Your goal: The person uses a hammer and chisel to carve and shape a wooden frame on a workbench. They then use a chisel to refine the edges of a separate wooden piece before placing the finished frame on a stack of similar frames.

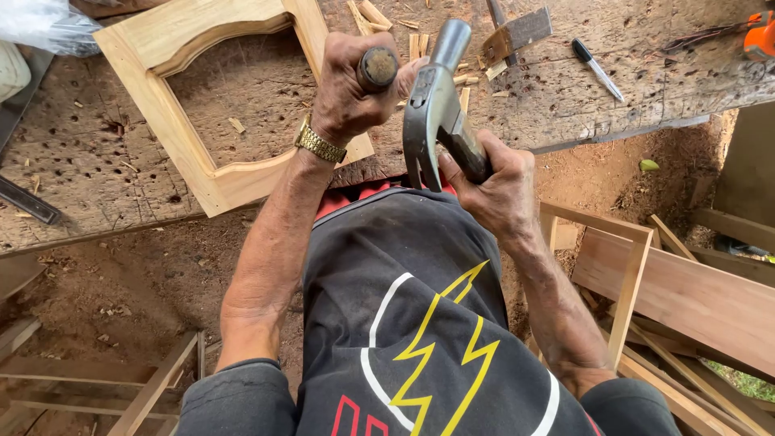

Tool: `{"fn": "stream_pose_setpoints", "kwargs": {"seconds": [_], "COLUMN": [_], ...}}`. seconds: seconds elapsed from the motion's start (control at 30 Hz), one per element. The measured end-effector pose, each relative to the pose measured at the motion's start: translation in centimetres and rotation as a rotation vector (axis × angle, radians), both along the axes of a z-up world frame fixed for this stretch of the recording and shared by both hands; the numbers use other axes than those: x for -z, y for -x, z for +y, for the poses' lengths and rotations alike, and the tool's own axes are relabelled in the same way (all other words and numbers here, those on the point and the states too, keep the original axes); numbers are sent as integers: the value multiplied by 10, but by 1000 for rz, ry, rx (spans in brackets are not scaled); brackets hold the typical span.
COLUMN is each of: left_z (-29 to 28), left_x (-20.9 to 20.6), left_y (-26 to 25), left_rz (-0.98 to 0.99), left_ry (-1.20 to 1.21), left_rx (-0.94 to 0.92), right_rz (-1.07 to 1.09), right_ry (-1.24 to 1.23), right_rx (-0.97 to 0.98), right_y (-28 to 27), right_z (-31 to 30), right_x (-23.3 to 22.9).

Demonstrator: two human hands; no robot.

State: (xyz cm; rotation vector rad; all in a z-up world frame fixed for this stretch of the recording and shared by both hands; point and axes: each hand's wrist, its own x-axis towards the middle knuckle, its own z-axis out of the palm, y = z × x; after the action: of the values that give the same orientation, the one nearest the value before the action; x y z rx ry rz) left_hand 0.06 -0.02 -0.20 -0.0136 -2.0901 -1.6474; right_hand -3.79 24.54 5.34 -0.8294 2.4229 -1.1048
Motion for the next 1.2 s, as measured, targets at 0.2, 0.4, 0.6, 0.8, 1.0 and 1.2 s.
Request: {"fn": "stream_pose_setpoints", "kwargs": {"seconds": [0.2,0.4,0.6,0.8,1.0,1.2], "left_z": [0,-7,-20,10,-5,-9], "left_x": [8,30,59,-21,25,-4], "left_y": [-9,-15,-8,-23,-22,-35], "left_rz": [51,48,196,21,-98,-45], "left_ry": [59,59,195,746,0,-21], "left_rx": [40,49,-65,-500,-187,-47], "right_rz": [18,-24,84,285,437,371], "right_ry": [13,88,114,181,-76,83], "right_rx": [-34,-64,-162,-330,-411,-438], "right_y": [2,7,21,29,30,21], "right_z": [-5,-6,-17,-35,-45,-40], "right_x": [-2,-4,-46,-102,-51,-95]}}
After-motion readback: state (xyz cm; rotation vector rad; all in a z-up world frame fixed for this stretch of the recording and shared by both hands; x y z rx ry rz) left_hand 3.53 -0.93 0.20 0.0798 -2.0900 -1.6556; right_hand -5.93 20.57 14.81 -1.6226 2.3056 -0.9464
